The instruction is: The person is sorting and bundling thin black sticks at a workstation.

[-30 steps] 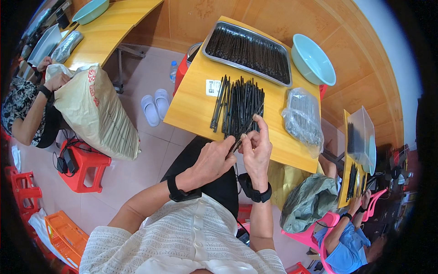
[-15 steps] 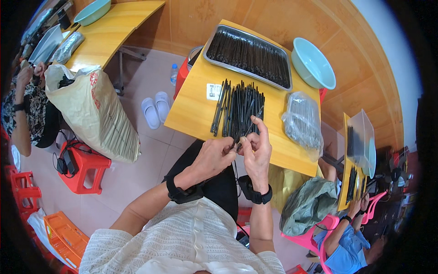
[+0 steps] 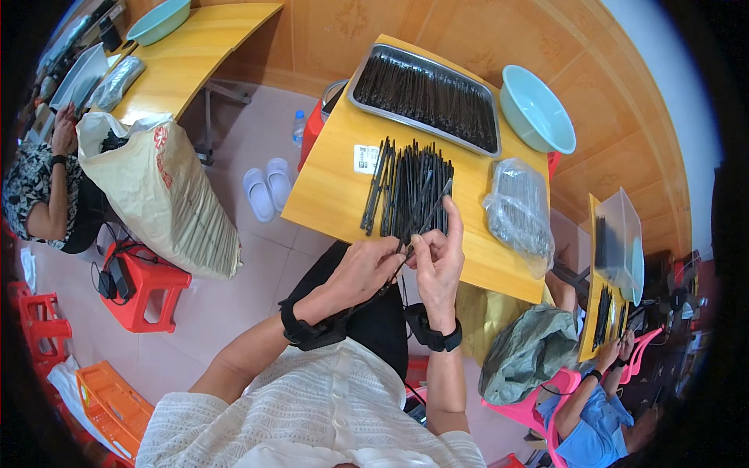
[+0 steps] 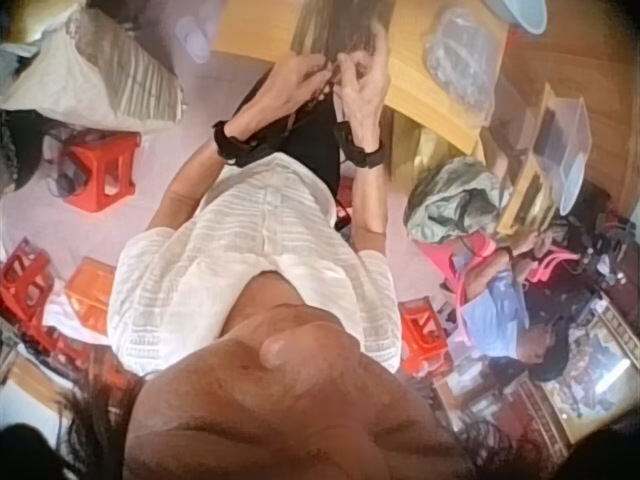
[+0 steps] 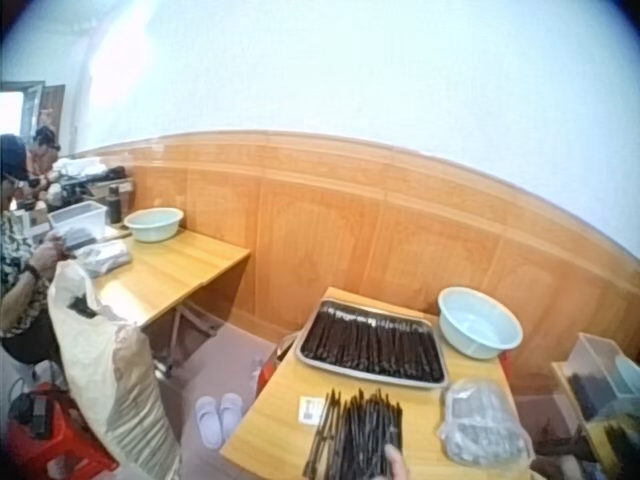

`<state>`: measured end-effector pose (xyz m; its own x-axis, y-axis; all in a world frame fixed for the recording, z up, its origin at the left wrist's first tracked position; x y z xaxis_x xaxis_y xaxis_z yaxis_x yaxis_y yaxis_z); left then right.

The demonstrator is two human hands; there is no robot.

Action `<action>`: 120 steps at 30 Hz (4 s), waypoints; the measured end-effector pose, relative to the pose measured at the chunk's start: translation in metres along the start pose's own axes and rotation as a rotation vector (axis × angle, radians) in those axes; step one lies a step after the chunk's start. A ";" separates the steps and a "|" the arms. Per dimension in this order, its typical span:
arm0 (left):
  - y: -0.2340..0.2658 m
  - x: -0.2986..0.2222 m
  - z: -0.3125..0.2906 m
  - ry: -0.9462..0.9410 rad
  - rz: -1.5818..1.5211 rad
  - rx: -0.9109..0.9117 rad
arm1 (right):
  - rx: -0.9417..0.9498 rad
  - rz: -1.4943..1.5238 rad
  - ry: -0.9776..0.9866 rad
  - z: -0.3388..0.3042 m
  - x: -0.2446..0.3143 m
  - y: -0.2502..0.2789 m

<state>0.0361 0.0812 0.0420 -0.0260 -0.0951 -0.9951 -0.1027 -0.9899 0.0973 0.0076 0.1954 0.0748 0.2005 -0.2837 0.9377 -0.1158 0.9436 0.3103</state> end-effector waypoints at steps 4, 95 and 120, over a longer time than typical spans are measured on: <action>-0.008 0.010 -0.005 0.092 -0.272 0.146 | -0.031 -0.024 0.022 -0.002 -0.003 0.003; 0.052 0.026 0.045 0.114 0.671 -0.384 | -0.380 -0.770 0.151 0.017 -0.086 0.099; 0.056 0.001 0.002 0.124 -0.475 -0.115 | -0.293 -0.108 -0.106 -0.006 -0.056 0.080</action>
<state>0.0279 0.0254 0.0467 0.1159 0.3636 -0.9243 0.0359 -0.9315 -0.3619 -0.0067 0.2877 0.0459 0.0917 -0.3866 0.9177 0.1882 0.9117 0.3652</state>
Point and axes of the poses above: each hand's wrist, its own z-axis towards the middle knuckle, its own y-axis out of the back of the hand, x = y × z, the point moved 6 cm from there along z, towards the middle knuckle, and after that the axes turned 8 degrees about -z, right-handed, at the moved point
